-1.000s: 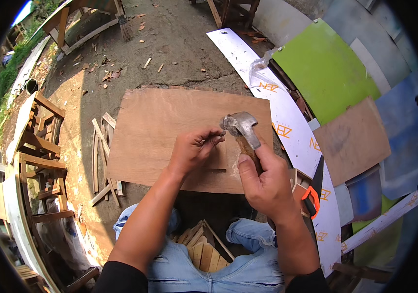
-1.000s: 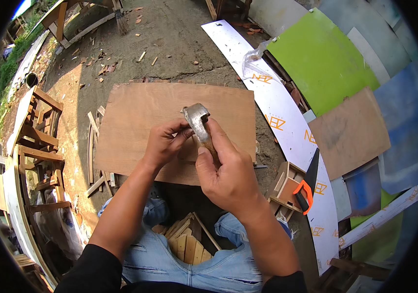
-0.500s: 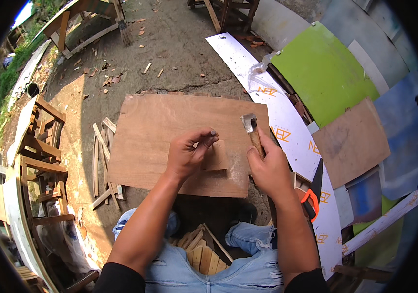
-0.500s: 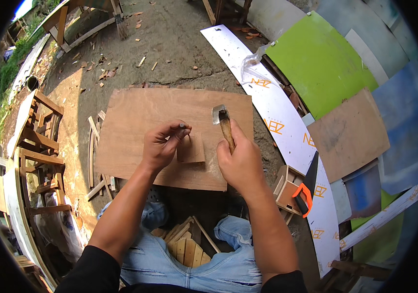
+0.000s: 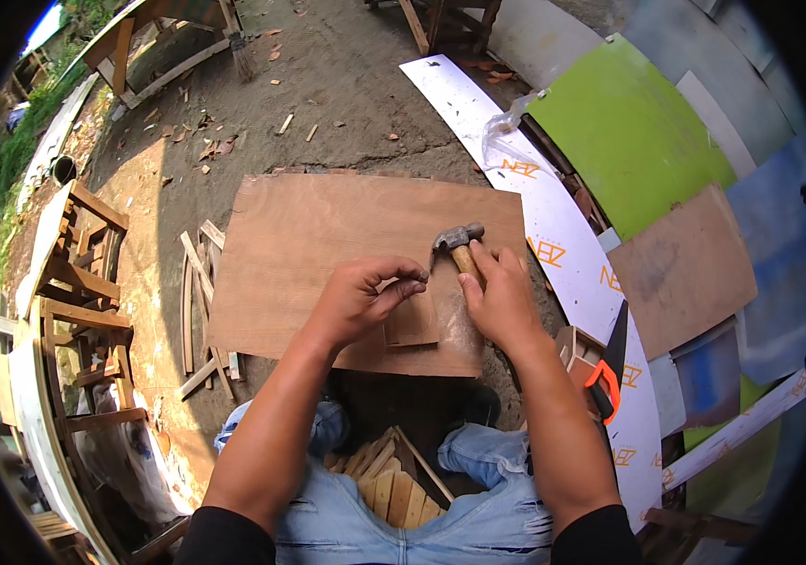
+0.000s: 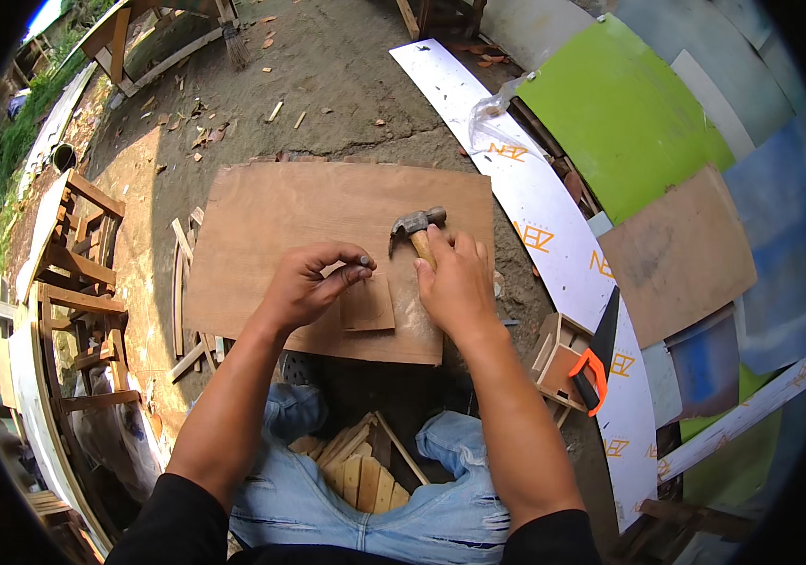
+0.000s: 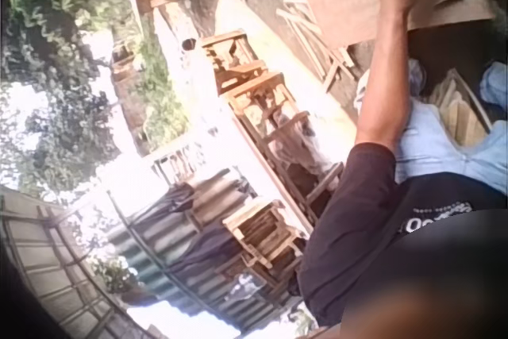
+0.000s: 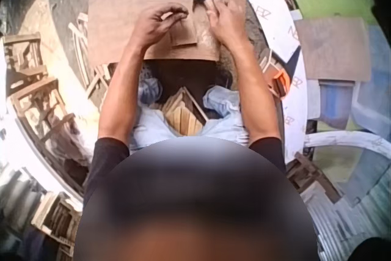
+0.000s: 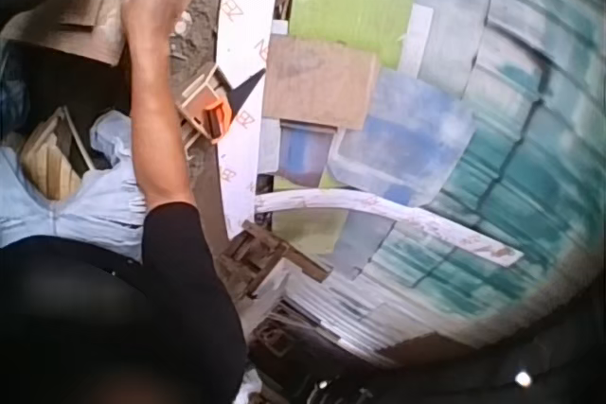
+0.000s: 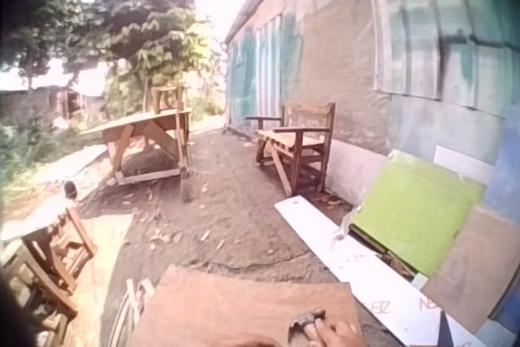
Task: The person saws a rectangular piece of plywood, then uses a hammer and nail to attach a small wooden block to the cut piece. The person hammers the nail into the block multiple times to secure it.
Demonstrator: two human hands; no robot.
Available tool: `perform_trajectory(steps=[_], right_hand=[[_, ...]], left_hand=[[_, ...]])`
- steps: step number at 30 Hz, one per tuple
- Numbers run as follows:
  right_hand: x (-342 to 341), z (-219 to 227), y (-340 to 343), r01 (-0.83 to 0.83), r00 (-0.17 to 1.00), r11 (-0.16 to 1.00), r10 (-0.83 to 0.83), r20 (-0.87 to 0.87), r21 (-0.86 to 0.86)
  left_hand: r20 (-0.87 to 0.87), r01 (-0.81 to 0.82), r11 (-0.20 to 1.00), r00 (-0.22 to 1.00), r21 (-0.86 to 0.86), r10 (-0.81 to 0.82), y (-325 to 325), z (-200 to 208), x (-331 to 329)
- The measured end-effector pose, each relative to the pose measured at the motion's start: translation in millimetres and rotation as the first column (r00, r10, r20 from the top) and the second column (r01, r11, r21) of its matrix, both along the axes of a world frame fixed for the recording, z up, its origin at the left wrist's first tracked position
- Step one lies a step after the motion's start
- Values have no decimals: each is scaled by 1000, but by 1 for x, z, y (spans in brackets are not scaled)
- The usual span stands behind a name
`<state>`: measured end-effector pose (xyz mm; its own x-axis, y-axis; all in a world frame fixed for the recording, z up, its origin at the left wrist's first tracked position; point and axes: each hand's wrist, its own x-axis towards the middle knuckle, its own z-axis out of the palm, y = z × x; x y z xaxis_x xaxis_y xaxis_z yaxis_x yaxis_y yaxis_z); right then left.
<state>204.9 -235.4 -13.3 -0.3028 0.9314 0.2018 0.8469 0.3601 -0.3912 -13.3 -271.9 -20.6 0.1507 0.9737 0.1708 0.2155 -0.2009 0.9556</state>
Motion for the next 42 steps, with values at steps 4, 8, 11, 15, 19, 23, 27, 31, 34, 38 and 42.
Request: perform_trajectory(steps=[4,8,11,15,19,23,27,31,34,38,42], right_hand=[[-3,28,-13,-123,814,946,-76,-576,-299],[-17,40,-26,-297,673,923,18,-739,-247],[-26,39,-26,-323,758,930,143,-637,-176],[-31,37,-24,-235,812,963,121,-571,-130],[-23,38,-22,-135,889,979,52,-455,-151],[-6,36,-14,-74,850,871,-199,-487,-485],[5,24,-1,-42,833,785,-314,-456,-618],[7,15,5,39,916,819,-258,-308,-572],[5,16,-1,-72,983,903,-6,-181,-424],[-4,17,-10,-179,984,971,176,-34,-161],[-11,13,-11,-198,980,970,195,-36,-138]], left_hand=[[22,36,987,999,-157,-33,-3,2,-2],[-255,-43,994,964,105,68,-15,1,-11],[-615,-90,995,782,42,97,-36,-4,-13],[-641,-38,999,766,36,52,-46,-13,-8],[-592,-54,998,805,-28,27,-41,-17,-8],[-592,-55,998,805,-22,32,-40,-15,-9],[-589,-56,998,808,-28,28,-40,-13,-9],[-590,-50,998,807,-33,21,-39,-12,-9],[-600,-44,999,800,-30,17,-39,-13,-9],[-551,-13,1000,834,-3,9,-37,-17,-10],[-457,22,1000,890,10,-15,-33,-20,-13]])
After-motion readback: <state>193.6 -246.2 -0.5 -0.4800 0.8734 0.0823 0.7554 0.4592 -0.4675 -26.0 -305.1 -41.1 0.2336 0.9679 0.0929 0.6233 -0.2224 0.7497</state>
